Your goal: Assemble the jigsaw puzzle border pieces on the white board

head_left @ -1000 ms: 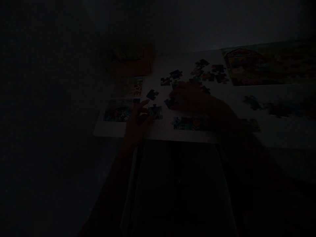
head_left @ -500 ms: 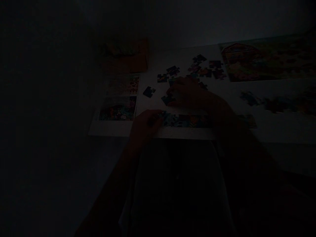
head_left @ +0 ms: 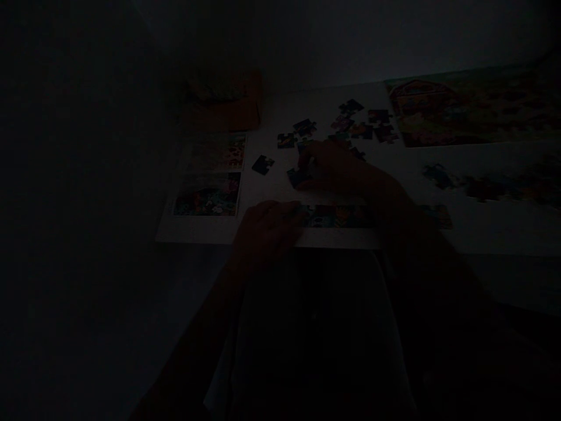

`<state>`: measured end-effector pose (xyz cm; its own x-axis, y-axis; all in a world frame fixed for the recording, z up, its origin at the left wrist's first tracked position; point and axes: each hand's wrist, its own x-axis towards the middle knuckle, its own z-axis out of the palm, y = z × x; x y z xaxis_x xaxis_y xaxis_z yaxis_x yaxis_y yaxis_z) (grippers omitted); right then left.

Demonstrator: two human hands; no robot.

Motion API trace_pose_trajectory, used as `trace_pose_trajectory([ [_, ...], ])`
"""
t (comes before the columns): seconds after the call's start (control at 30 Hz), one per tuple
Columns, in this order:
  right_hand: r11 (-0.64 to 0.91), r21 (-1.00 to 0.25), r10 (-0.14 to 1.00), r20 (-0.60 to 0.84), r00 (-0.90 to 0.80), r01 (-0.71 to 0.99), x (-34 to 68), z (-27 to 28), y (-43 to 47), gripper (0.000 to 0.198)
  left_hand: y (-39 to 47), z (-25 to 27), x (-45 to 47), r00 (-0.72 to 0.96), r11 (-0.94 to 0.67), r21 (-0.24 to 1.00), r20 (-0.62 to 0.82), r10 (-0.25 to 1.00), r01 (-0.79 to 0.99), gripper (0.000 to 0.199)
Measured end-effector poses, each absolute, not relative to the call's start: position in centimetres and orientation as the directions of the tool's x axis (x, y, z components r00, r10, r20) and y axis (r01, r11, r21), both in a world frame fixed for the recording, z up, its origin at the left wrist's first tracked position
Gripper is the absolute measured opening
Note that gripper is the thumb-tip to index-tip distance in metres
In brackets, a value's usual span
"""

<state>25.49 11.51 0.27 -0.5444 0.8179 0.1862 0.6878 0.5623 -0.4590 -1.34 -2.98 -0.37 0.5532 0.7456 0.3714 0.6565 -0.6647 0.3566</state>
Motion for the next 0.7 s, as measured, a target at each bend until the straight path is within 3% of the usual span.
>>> trace_pose_trajectory([
  [0.17, 0.559, -0.471, 0.819, 0.188, -0.542, 0.682, 25.6, 0.3, 12.0, 0.052, -3.4, -0.2, -1.6, 0.586, -0.672, 0.292, 0.334, 0.738, 0.681, 0.039],
  [0.5, 0.530, -0.566, 0.837, 0.230, -0.496, 0.632, 26.0, 1.0, 12.2, 0.044, -3.6, 0.0, -2.0, 0.642, -0.695, 0.306, 0.267, 0.718, 0.650, 0.047],
  [0.7, 0.494, -0.674, 0.850, 0.240, -0.469, 0.550, 25.8, 1.5, 11.9, 0.041, -3.7, 0.0, -2.0, 0.696, -0.744, 0.211, 0.266, 0.667, 0.633, 0.056],
])
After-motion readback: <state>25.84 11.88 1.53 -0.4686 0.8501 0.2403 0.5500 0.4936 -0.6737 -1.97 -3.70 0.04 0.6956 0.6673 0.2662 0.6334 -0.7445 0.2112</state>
